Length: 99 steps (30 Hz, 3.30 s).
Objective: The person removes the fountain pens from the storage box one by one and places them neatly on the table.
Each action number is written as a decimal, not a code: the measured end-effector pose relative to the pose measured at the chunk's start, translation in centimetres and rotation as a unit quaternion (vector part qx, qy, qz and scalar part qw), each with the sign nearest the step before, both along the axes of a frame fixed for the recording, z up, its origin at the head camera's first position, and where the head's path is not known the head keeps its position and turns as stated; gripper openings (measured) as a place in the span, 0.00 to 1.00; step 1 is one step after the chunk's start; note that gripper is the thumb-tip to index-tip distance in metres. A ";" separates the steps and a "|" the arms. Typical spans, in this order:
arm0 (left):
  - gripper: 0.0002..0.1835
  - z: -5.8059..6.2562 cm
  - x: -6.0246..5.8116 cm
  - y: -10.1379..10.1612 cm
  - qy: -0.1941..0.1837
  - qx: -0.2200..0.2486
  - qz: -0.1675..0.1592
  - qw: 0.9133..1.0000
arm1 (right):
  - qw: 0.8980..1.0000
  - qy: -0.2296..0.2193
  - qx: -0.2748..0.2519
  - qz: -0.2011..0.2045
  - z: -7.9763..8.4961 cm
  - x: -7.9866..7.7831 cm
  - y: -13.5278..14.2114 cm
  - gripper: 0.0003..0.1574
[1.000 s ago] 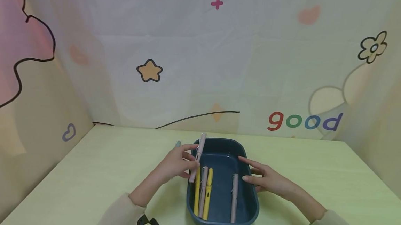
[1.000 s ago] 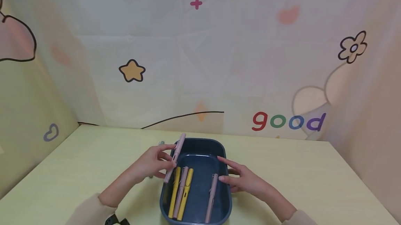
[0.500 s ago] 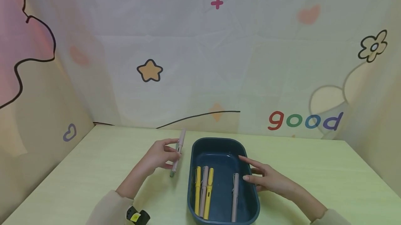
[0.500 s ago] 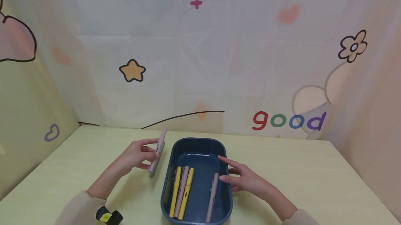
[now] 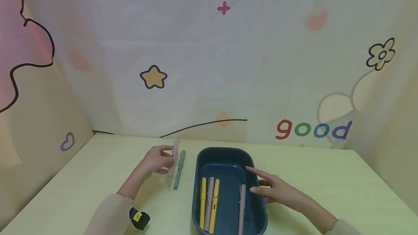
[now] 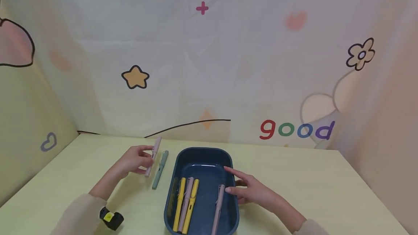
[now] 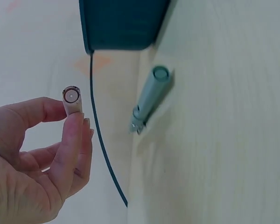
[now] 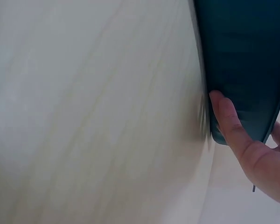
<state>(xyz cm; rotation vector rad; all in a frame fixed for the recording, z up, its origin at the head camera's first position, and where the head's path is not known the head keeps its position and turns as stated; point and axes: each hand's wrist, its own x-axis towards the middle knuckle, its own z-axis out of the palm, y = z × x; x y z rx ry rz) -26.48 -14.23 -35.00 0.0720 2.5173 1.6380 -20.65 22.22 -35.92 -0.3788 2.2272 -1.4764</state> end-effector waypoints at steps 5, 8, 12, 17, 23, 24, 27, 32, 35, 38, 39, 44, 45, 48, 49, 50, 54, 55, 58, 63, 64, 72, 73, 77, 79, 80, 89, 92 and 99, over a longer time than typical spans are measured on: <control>0.30 -0.6 -0.7 -0.7 -0.017 -0.018 -0.006 1.000 | 1.000 -0.005 0.006 -0.004 -0.1 0.2 -0.1 0.45; 0.30 -0.9 -0.9 -1.0 -0.026 -0.026 -0.010 0.999 | 1.000 -0.004 0.002 0.000 -0.2 0.1 -0.3 0.45; 0.30 -1.4 -1.2 -1.2 -0.036 -0.038 -0.008 0.999 | 1.000 0.003 -0.004 0.011 -0.2 0.0 -0.3 0.45; 0.29 -1.7 -1.3 -1.2 -0.046 -0.060 -0.014 0.997 | 1.000 0.004 0.000 0.008 -0.2 0.0 -0.2 0.44; 0.28 -2.0 -1.2 -0.9 -0.055 -0.078 -0.020 0.995 | 1.000 0.003 -0.001 0.003 -0.2 0.0 0.0 0.44; 0.28 -2.1 -1.2 -0.8 -0.057 -0.082 -0.018 0.995 | 1.000 0.003 0.000 0.002 -0.2 0.0 0.0 0.44; 0.27 -2.1 -1.1 -0.6 -0.058 -0.091 -0.014 0.994 | 1.000 0.003 -0.002 0.003 -0.3 0.0 0.1 0.44; 0.27 -2.1 -1.6 -0.3 -0.064 -0.106 -0.010 0.992 | 1.000 0.004 -0.003 0.001 -0.2 0.0 0.2 0.44; 0.27 -2.4 -2.0 -0.5 -0.063 -0.110 -0.016 0.992 | 1.000 0.005 -0.001 0.001 -0.2 0.0 0.2 0.44; 0.27 -2.5 -2.1 -0.5 -0.063 -0.113 -0.014 0.991 | 1.000 0.004 0.001 -0.001 -0.1 0.0 0.1 0.44; 0.27 -2.5 -2.0 -0.4 -0.063 -0.114 -0.012 0.991 | 1.000 0.003 0.001 -0.001 -0.1 0.0 0.1 0.44; 0.27 -2.1 -1.5 -0.1 -0.067 -0.122 0.002 0.990 | 1.000 0.003 -0.001 0.002 -0.1 0.0 0.1 0.44; 0.27 -2.1 -1.4 -0.1 -0.066 -0.125 0.002 0.990 | 1.000 0.003 -0.002 0.004 -0.1 0.0 0.1 0.44; 0.27 -2.2 -1.5 -0.1 -0.067 -0.130 0.001 0.989 | 1.000 0.003 -0.004 0.009 -0.1 0.0 0.1 0.44; 0.27 -2.2 -1.5 -0.1 -0.068 -0.132 0.002 0.989 | 1.000 0.002 -0.005 0.009 -0.1 0.0 0.1 0.44; 0.26 -2.2 -1.5 -0.1 -0.069 -0.133 0.001 0.989 | 1.000 0.001 -0.006 0.009 -0.1 0.0 0.1 0.44; 0.26 -2.1 -1.3 -0.1 -0.072 -0.138 0.000 0.988 | 1.000 0.001 -0.004 0.009 -0.1 0.0 0.1 0.44; 0.26 -2.1 -1.2 -0.1 -0.072 -0.138 -0.001 0.988 | 1.000 0.002 -0.004 0.009 -0.1 0.0 0.2 0.44; 0.26 -1.9 -1.1 0.0 -0.073 -0.139 -0.002 0.988 | 1.000 0.005 -0.002 0.011 -0.1 -0.1 0.2 0.44; 0.26 -1.8 -1.0 0.0 -0.074 -0.134 -0.001 0.988 | 1.000 0.002 0.000 0.005 -0.1 -0.1 0.1 0.45; 0.26 -1.9 -1.0 0.0 -0.072 -0.133 -0.001 0.988 | 1.000 0.002 0.001 0.004 -0.2 0.0 0.2 0.45; 0.27 -1.8 -0.7 -0.2 -0.052 -0.121 0.008 0.991 | 1.000 0.000 0.002 0.003 -0.2 0.1 0.2 0.46; 0.27 -1.7 -0.7 -0.3 -0.048 -0.116 0.010 0.992 | 1.000 0.001 0.004 0.002 -0.1 0.1 0.2 0.46; 0.26 -1.1 -0.3 -0.4 -0.031 -0.087 0.019 0.996 | 1.000 0.000 0.001 0.001 -0.1 0.0 0.2 0.45; 0.26 -0.7 0.1 -0.3 -0.022 -0.075 0.022 0.997 | 1.000 -0.002 -0.003 0.005 -0.1 -0.1 0.1 0.45; 0.26 -0.5 0.3 -0.2 -0.016 -0.071 0.022 0.997 | 1.000 -0.003 -0.005 0.006 -0.1 -0.1 0.1 0.45; 0.23 1.5 2.6 1.7 0.052 -0.024 0.001 0.998 | 1.000 -0.002 -0.003 0.003 -0.1 0.2 0.2 0.44; 0.23 1.9 3.6 2.7 0.067 -0.002 -0.009 0.998 | 1.000 -0.005 -0.005 0.003 -0.2 0.4 0.2 0.44; 0.24 2.0 6.3 5.9 0.070 0.050 -0.055 0.995 | 1.000 -0.009 -0.013 0.010 -0.6 0.4 0.3 0.45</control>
